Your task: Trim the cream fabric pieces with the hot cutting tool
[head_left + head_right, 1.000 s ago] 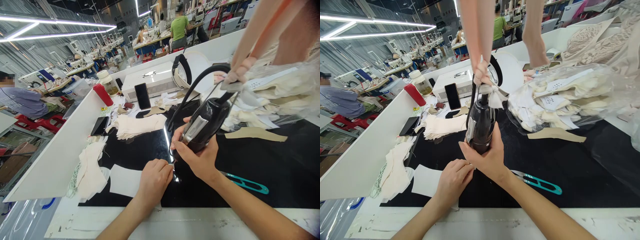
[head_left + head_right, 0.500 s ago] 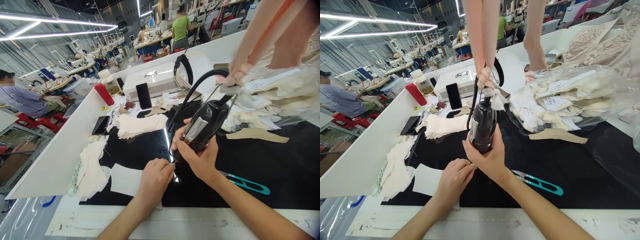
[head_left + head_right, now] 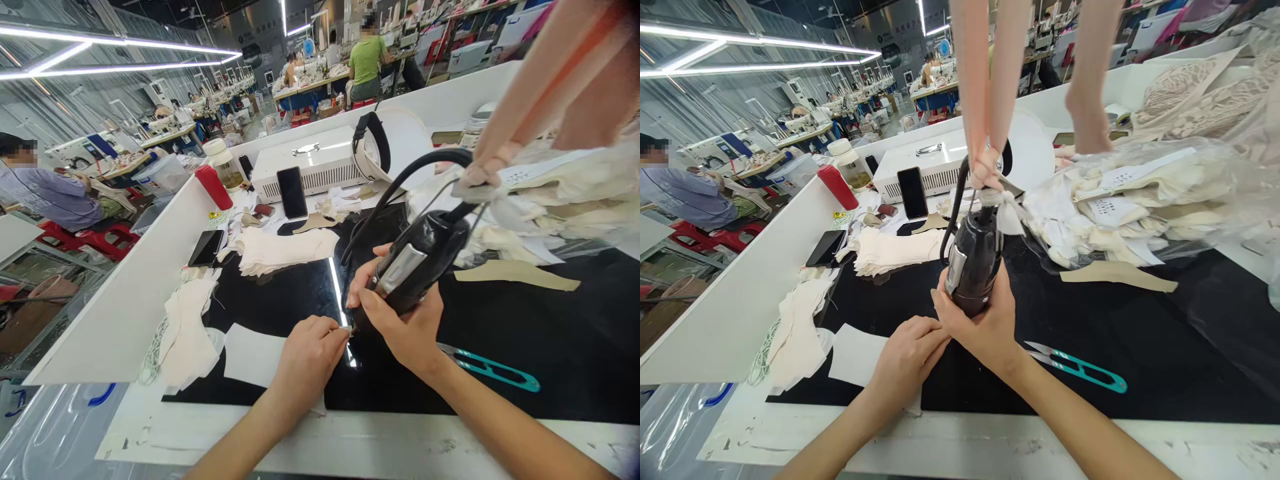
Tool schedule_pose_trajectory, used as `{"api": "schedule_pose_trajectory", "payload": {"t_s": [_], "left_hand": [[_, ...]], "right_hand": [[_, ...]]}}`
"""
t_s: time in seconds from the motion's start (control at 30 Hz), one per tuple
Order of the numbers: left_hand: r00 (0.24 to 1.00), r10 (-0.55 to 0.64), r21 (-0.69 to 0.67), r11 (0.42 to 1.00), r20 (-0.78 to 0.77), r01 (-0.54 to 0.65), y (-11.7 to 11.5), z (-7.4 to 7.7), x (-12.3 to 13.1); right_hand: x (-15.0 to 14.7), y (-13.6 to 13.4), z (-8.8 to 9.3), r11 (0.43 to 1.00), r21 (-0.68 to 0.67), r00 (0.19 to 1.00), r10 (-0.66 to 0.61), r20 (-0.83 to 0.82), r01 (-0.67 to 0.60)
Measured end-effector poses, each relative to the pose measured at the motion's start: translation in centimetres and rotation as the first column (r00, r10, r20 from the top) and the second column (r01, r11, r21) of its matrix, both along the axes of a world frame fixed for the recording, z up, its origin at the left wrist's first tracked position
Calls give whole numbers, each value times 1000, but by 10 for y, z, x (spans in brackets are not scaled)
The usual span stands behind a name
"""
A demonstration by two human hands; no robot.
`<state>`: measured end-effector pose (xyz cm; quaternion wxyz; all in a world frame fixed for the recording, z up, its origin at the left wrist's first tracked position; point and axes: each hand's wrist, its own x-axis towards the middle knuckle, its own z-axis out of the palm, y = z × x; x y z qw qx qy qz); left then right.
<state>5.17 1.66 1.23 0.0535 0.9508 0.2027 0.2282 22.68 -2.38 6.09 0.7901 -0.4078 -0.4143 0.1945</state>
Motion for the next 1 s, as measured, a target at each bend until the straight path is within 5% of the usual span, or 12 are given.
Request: {"api": "schedule_pose_trajectory", "payload": {"t_s": [0.6, 0.8, 1.0], "left_hand": [[995, -94, 125, 988, 39, 89, -6, 3, -23], [992, 13, 86, 996, -122, -3, -12, -4, -19], [991, 71, 241, 969, -111, -43, -25, -9, -6]], "right_hand": [[1, -13, 1, 998, 50, 998, 48, -29, -47], [7, -13, 0, 995, 69, 998, 70, 6, -70], [12, -14, -6, 994, 63, 996, 86, 12, -86]]}}
